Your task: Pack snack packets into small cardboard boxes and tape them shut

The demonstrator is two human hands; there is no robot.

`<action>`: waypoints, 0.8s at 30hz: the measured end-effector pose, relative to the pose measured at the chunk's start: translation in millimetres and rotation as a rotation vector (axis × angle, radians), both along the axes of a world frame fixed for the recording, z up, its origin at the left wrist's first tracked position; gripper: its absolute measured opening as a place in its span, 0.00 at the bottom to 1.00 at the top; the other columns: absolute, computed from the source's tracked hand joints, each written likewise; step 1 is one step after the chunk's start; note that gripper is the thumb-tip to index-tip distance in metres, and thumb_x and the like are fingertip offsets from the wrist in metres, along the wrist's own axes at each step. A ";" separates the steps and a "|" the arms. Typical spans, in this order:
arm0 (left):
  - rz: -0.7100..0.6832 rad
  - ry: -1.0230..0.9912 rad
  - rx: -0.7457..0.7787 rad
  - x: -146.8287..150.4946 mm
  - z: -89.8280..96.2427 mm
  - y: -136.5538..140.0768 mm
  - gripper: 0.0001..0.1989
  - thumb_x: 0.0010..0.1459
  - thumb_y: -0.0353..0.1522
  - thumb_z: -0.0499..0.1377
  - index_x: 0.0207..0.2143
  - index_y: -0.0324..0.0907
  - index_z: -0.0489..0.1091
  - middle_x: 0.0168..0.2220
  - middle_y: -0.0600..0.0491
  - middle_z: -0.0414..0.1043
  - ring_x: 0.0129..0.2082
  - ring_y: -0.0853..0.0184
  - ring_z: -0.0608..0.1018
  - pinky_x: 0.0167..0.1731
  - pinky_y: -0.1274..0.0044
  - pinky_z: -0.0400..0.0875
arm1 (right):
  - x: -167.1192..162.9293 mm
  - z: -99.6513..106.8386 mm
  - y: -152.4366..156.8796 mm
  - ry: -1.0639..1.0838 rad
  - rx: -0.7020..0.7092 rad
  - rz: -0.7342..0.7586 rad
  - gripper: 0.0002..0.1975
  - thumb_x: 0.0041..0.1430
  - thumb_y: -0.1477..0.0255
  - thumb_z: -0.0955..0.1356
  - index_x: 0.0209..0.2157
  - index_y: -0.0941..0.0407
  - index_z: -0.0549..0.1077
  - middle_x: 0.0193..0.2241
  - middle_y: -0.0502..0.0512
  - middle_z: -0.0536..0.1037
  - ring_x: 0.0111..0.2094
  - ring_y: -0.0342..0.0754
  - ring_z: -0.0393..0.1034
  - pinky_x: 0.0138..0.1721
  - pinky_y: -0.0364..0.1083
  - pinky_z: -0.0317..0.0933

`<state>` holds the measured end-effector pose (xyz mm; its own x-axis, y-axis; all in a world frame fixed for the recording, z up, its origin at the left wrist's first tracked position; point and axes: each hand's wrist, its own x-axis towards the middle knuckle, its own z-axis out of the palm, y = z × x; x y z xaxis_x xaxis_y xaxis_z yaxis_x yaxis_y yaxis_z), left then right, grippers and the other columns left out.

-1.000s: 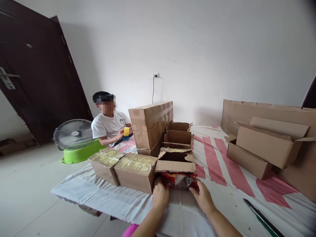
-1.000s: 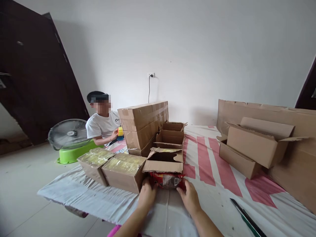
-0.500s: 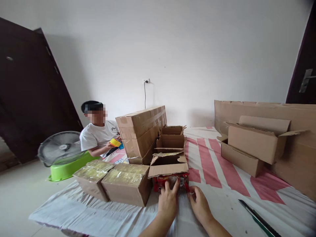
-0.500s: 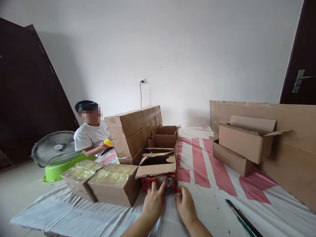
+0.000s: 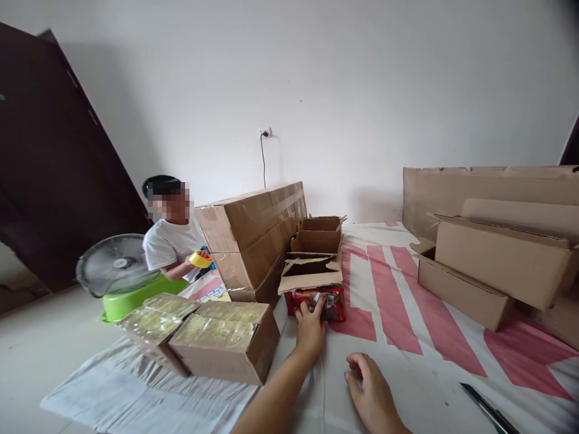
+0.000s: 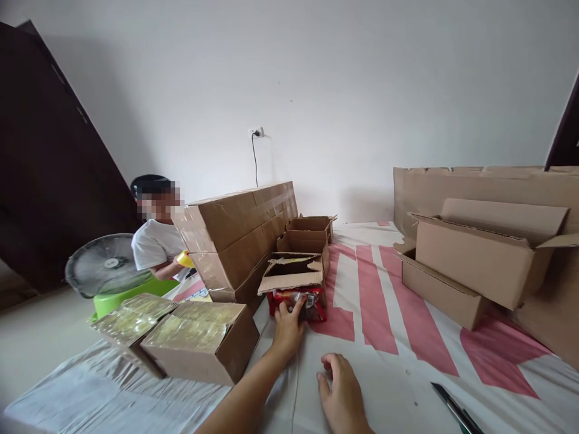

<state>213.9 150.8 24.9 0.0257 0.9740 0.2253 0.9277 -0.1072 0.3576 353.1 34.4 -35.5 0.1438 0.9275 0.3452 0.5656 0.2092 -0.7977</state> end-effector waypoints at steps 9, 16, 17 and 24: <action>0.047 -0.029 0.018 11.5 8.8 89.2 0.32 0.58 0.33 0.57 0.63 0.61 0.54 0.58 0.46 0.53 0.55 0.51 0.62 0.54 0.62 0.59 | -0.7 5.1 -1.0 -0.004 -0.065 0.006 0.10 0.52 0.70 0.63 0.36 0.52 0.72 0.35 0.56 0.77 0.36 0.51 0.73 0.39 0.47 0.67; 0.125 -0.109 -0.068 9.4 26.8 113.4 0.33 0.57 0.30 0.56 0.64 0.53 0.53 0.66 0.39 0.45 0.60 0.45 0.62 0.55 0.54 0.57 | 0.7 3.4 0.3 -0.019 -0.056 -0.004 0.08 0.52 0.70 0.64 0.34 0.51 0.72 0.32 0.54 0.77 0.33 0.51 0.71 0.37 0.48 0.66; 0.123 -0.128 -0.077 12.1 28.5 109.1 0.35 0.56 0.30 0.57 0.65 0.50 0.50 0.67 0.36 0.42 0.59 0.44 0.63 0.55 0.54 0.57 | 1.0 4.0 0.3 -0.012 -0.055 -0.003 0.08 0.52 0.70 0.63 0.34 0.51 0.72 0.32 0.53 0.77 0.33 0.51 0.71 0.37 0.48 0.66; -0.148 -0.217 -0.077 36.3 15.2 -5.7 0.42 0.51 0.29 0.60 0.66 0.38 0.47 0.69 0.35 0.39 0.63 0.50 0.63 0.59 0.65 0.60 | 6.8 7.8 1.5 -0.024 -0.058 0.058 0.09 0.53 0.67 0.63 0.34 0.53 0.72 0.33 0.55 0.77 0.35 0.52 0.72 0.39 0.49 0.64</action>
<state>250.2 145.1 40.1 0.1280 0.9776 0.1668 0.8048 -0.2007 0.5585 359.9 35.8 -27.7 0.0812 0.9527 0.2929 0.5732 0.1957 -0.7957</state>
